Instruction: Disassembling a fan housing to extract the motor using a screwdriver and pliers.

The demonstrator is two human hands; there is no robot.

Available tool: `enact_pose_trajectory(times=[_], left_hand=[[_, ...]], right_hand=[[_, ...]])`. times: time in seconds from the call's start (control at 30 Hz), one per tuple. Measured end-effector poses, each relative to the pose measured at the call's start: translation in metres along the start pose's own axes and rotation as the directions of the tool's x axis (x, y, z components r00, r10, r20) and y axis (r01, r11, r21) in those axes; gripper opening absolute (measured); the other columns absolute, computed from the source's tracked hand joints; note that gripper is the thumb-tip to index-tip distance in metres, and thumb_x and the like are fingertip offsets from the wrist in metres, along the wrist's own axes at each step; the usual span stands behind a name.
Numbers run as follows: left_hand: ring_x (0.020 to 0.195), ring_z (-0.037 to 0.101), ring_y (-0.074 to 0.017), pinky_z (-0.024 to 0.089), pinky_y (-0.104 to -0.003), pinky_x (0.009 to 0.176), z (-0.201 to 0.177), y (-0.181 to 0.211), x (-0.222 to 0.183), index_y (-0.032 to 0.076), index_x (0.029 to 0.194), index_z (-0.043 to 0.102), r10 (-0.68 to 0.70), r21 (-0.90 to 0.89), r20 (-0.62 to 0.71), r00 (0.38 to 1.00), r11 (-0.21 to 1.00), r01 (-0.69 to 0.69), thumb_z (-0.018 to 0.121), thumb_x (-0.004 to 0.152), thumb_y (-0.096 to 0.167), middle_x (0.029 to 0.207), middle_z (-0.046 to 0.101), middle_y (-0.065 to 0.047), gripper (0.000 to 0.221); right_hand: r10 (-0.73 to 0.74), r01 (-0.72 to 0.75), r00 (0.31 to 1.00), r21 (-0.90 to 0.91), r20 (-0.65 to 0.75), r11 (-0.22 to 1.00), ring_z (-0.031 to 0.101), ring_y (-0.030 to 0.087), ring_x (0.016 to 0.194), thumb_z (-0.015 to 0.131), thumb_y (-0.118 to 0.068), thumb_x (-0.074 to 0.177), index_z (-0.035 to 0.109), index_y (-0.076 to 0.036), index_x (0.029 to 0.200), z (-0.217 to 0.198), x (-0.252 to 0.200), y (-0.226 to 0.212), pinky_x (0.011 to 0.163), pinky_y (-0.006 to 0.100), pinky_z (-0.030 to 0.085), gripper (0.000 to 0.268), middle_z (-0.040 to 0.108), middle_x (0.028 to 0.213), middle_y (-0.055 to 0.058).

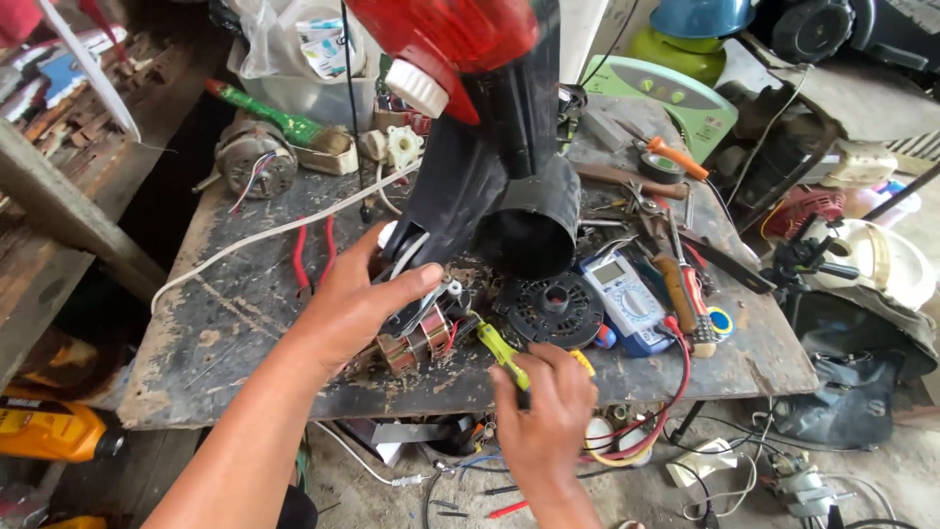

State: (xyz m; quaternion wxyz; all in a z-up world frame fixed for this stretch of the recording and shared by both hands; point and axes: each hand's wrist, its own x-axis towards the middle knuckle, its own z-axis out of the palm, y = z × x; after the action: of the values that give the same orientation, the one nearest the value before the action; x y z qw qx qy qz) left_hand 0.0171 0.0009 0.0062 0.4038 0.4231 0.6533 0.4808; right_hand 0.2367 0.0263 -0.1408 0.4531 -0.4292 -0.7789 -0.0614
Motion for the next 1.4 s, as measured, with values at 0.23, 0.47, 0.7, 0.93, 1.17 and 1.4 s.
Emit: enact_pose_trajectory(times=[0.23, 0.47, 0.7, 0.93, 1.17, 1.4], left_hand=[[0.126, 0.066, -0.0136, 0.047, -0.033, 0.107, -0.002, 0.000, -0.002, 0.022, 0.141, 0.059, -0.052, 0.015, -0.014, 0.999, 0.999, 0.052, 0.070, 0.071, 0.047, 0.137, 0.072, 0.003, 0.076], [0.135, 0.061, -0.0140, 0.042, -0.034, 0.112, -0.001, -0.004, 0.001, 0.022, 0.146, 0.055, -0.049, 0.022, -0.018, 0.999, 0.999, 0.050, 0.070, 0.070, 0.050, 0.146, 0.066, 0.002, 0.083], [0.131, 0.064, -0.0164, 0.045, -0.037, 0.108, -0.002, 0.001, -0.002, 0.025, 0.144, 0.056, -0.107, 0.056, -0.006, 0.994, 0.993, 0.107, 0.068, 0.069, 0.053, 0.141, 0.069, 0.002, 0.081], [0.146, 0.050, -0.0180, 0.038, -0.039, 0.116, -0.002, -0.006, 0.000, 0.021, 0.155, 0.044, -0.094, 0.038, -0.023, 0.995, 0.995, 0.095, 0.070, 0.068, 0.055, 0.158, 0.053, 0.000, 0.097], [0.152, 0.039, -0.0225, 0.034, -0.046, 0.119, -0.004, -0.005, 0.000, 0.022, 0.160, 0.035, -0.120, 0.082, -0.009, 0.993, 0.989, 0.121, 0.069, 0.066, 0.060, 0.166, 0.041, -0.001, 0.107], [0.156, 0.028, -0.0242, 0.028, -0.049, 0.123, -0.004, -0.007, 0.000, 0.022, 0.163, 0.023, -0.164, 0.043, 0.002, 0.986, 0.986, 0.164, 0.070, 0.065, 0.061, 0.171, 0.025, -0.003, 0.116]], right_hand=[[0.265, -0.246, 0.960, -0.184, 0.089, 0.952, 0.051, 0.026, 0.101, 0.067, -0.014, 0.092, 0.070, -0.012, 0.114, -0.028, 0.027, 0.081, 0.089, 0.040, 0.038, 0.023, 0.059, 0.101, 0.007], [0.360, -0.162, 0.798, -0.405, 0.483, 0.900, 0.060, 0.037, 0.117, 0.068, -0.034, 0.089, 0.071, -0.024, 0.129, -0.039, 0.068, 0.109, 0.096, 0.055, 0.043, 0.042, 0.066, 0.113, 0.008], [0.357, -0.265, 0.759, -0.242, 0.545, 0.933, 0.076, 0.014, 0.086, 0.075, -0.043, 0.083, 0.080, -0.019, 0.103, -0.061, 0.048, 0.074, 0.102, 0.046, 0.047, 0.032, 0.080, 0.101, -0.002], [0.572, -0.490, 0.660, -0.298, 0.488, 0.819, 0.072, 0.015, 0.085, 0.083, -0.037, 0.077, 0.080, -0.018, 0.113, -0.086, 0.035, 0.098, 0.075, 0.032, 0.059, 0.040, 0.078, 0.106, -0.003], [0.703, -0.789, 0.592, 0.461, 0.394, 0.406, 0.063, 0.032, 0.084, 0.060, -0.001, 0.100, 0.062, 0.014, 0.125, -0.118, 0.036, 0.130, 0.075, 0.037, 0.051, 0.029, 0.071, 0.108, 0.027], [0.690, -0.639, 0.674, 0.677, 0.264, 0.365, 0.069, 0.026, 0.074, 0.059, -0.014, 0.111, 0.062, 0.005, 0.119, -0.107, 0.019, 0.167, 0.071, 0.032, 0.059, 0.021, 0.070, 0.096, 0.020]])
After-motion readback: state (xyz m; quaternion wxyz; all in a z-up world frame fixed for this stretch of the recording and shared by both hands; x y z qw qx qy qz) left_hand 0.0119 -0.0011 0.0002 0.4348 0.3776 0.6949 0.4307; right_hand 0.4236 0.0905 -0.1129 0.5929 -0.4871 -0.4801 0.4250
